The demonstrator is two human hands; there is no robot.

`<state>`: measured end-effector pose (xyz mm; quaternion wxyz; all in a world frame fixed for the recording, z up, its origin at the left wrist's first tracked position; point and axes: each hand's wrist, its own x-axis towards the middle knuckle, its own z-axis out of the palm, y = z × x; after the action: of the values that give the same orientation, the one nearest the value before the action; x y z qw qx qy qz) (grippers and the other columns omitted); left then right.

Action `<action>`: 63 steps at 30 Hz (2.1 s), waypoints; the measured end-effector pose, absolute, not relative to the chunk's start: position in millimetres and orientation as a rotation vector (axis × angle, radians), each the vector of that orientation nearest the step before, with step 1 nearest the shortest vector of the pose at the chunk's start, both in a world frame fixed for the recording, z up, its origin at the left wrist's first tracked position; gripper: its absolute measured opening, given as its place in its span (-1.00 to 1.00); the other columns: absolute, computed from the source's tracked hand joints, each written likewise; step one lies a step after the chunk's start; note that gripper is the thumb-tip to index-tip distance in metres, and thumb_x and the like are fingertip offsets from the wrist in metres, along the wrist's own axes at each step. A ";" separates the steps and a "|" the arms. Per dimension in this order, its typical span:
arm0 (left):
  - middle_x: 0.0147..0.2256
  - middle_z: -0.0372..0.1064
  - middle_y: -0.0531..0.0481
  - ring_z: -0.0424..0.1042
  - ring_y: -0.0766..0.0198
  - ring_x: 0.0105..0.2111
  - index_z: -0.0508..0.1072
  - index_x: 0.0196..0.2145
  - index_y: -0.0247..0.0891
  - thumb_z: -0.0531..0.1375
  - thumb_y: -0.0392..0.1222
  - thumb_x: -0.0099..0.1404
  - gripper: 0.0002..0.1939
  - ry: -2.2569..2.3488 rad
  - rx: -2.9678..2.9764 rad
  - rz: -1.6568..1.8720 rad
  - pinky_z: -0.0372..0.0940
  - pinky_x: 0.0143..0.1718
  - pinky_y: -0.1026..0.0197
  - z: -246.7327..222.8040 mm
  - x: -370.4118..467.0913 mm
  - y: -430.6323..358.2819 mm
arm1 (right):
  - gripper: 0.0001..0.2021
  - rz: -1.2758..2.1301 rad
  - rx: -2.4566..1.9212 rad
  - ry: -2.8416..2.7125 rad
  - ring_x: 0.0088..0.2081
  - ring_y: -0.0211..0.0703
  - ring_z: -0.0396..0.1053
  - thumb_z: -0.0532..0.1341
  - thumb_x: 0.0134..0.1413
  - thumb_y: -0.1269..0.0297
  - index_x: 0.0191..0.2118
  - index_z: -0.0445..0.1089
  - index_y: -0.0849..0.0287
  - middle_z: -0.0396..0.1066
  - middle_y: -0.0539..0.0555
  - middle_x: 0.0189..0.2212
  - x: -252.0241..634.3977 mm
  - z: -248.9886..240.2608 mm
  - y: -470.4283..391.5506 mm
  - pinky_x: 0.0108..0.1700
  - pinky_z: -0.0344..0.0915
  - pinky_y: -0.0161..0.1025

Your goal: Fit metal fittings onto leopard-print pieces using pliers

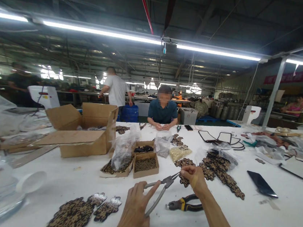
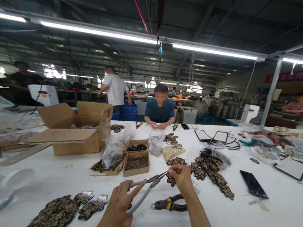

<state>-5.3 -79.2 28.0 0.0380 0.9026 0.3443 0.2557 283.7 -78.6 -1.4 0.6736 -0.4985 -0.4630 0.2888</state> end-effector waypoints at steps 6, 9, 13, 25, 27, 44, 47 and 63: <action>0.16 0.05 -0.15 0.09 -0.15 0.14 0.36 0.12 -0.03 0.08 -0.54 -0.28 -0.07 1.031 2.811 0.886 0.02 0.17 -0.17 26.9 -6.6 -81.7 | -0.68 0.553 -1.184 -1.135 -0.53 -0.21 0.31 0.37 -0.05 0.05 -0.35 0.56 0.27 0.43 0.07 -0.57 279.9 0.8 -80.8 -0.54 0.23 -0.31; 0.18 0.04 -0.11 0.09 -0.13 0.15 0.45 -0.26 -0.17 0.07 -0.53 -0.26 -0.44 1.011 2.799 0.899 0.02 0.18 -0.18 28.7 -8.4 -84.8 | -0.72 0.439 -1.238 -1.214 -0.55 -0.21 0.29 0.29 0.05 0.09 -0.32 0.56 0.23 0.41 0.07 -0.56 276.7 3.3 -84.8 -0.56 0.21 -0.32; 0.19 0.06 -0.08 0.08 -0.14 0.17 0.42 -0.33 -0.18 0.05 -0.53 -0.26 -0.51 0.990 2.802 0.906 -0.03 0.22 -0.26 28.4 -11.5 -84.2 | -0.77 0.290 -1.235 -1.293 -0.49 -0.17 0.32 0.24 0.11 0.14 -0.31 0.56 0.18 0.43 0.08 -0.51 272.4 6.8 -89.8 -0.46 0.29 -0.27; 0.17 0.15 -0.05 0.07 -0.09 0.20 0.44 -0.37 -0.18 0.04 -0.53 -0.19 -0.57 0.966 2.765 0.808 -0.11 0.26 -0.28 37.2 -20.6 -75.2 | -0.72 0.522 -1.162 -1.394 -0.62 -0.32 0.15 0.22 0.13 0.08 -0.23 0.54 0.19 0.27 -0.01 -0.59 274.4 -0.7 -94.3 -0.60 0.14 -0.36; 0.15 0.18 -0.05 0.10 -0.06 0.17 0.43 -0.41 -0.20 0.04 -0.53 -0.17 -0.63 0.996 2.687 0.769 0.00 0.21 -0.21 41.5 -20.6 -73.4 | -0.69 0.635 -1.179 -1.363 -0.67 -0.37 0.07 0.25 0.09 0.06 -0.21 0.52 0.21 0.20 -0.08 -0.65 275.0 -2.6 -95.4 -0.65 0.08 -0.40; -0.33 0.30 -0.09 0.20 0.06 -0.19 0.27 -0.53 -0.23 0.02 -0.54 -0.15 -0.75 1.073 2.807 0.549 0.07 -0.20 0.06 53.8 -30.2 -70.0 | -0.57 0.620 -1.169 -1.145 -0.57 -0.26 0.25 0.31 0.01 -0.02 -0.19 0.58 0.29 0.41 0.06 -0.55 284.1 6.9 -90.1 -0.57 0.19 -0.32; -0.33 0.29 -0.08 0.22 0.05 -0.21 0.30 -0.50 -0.23 0.04 -0.53 -0.20 -0.71 1.107 2.766 0.455 0.06 -0.24 0.08 47.9 -41.6 -76.4 | -0.55 0.603 -1.092 -1.108 -0.53 -0.22 0.31 0.33 0.01 -0.06 -0.17 0.58 0.27 0.45 0.09 -0.51 268.8 9.7 -90.0 -0.54 0.25 -0.29; -0.26 0.48 -0.14 0.48 0.15 -0.26 0.47 -0.22 -0.31 0.32 -0.06 0.13 -0.69 0.746 1.643 1.145 0.39 -0.27 0.17 59.1 66.4 -88.4 | -0.76 0.642 -0.835 -1.092 -0.46 -0.18 0.41 0.35 0.04 0.11 -0.26 0.54 0.18 0.47 0.12 -0.28 207.8 29.4 -109.0 -0.53 0.41 -0.27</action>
<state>66.4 -88.4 59.1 0.4815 0.6739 0.3060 0.4695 207.8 -109.0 29.4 0.7258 -0.3784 -0.4952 0.2913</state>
